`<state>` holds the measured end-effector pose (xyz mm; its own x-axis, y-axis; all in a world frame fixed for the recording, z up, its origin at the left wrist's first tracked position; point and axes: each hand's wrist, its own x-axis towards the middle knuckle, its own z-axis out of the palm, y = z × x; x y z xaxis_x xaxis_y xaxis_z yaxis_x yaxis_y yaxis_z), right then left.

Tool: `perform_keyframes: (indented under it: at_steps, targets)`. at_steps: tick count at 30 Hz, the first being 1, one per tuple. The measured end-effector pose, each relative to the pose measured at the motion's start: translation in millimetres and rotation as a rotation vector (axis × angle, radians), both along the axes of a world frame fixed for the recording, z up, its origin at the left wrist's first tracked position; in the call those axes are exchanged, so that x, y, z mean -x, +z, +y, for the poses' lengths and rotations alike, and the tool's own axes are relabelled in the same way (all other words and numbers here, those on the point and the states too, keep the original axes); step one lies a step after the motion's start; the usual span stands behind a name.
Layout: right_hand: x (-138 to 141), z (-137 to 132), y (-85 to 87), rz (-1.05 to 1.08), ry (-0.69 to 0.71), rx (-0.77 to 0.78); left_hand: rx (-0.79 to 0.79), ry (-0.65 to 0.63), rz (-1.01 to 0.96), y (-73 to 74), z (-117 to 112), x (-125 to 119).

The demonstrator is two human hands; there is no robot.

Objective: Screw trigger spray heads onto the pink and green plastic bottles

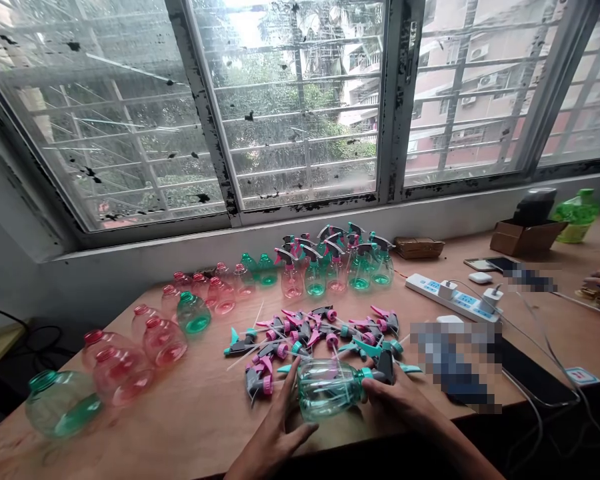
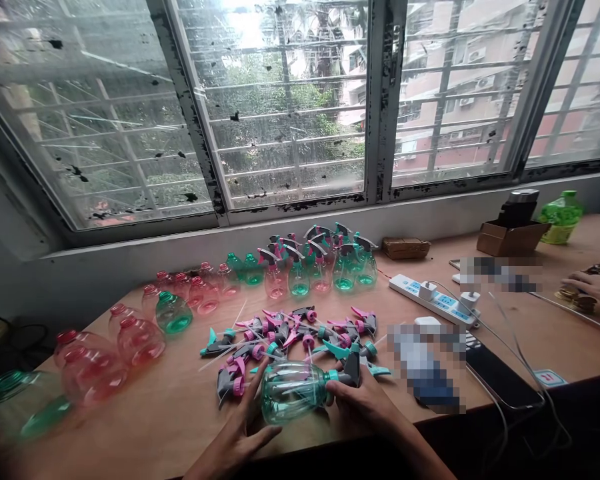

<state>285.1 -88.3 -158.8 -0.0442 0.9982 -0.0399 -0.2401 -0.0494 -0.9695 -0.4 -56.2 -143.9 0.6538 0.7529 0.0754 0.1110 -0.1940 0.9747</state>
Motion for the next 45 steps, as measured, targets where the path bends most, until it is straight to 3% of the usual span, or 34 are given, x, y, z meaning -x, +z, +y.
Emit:
perform_keyframes:
  at_steps: [10, 16, 21, 29, 34, 41, 45]
  targets:
    - [1, -2, 4.8, -0.033, 0.005, -0.001, -0.004, 0.062, 0.083, -5.0, 3, 4]
    - [0, -2, 0.8, -0.035, 0.048, -0.039, 0.094, -0.018, -0.083, 10.9, -4, -7]
    - [-2, -1, -3.5, -0.033, 0.043, -0.035, 0.088, 0.072, 0.024, 21.1, -7, -5]
    - [-2, -4, -4.0, -0.076, 0.023, -0.049, 0.138, -0.054, -0.155, 8.0, -3, -6]
    - [0, -5, 5.4, -0.081, 0.053, -0.041, 0.106, 0.029, -0.035, 12.5, -5, -1]
    - [-1, -5, 3.9, -0.049, 0.070, -0.058, 0.074, 0.015, -0.109, 0.4, -1, -5]
    - [-1, -4, 3.2, -0.032, 0.031, -0.016, 0.025, 0.054, -0.018, -0.1, -1, -1]
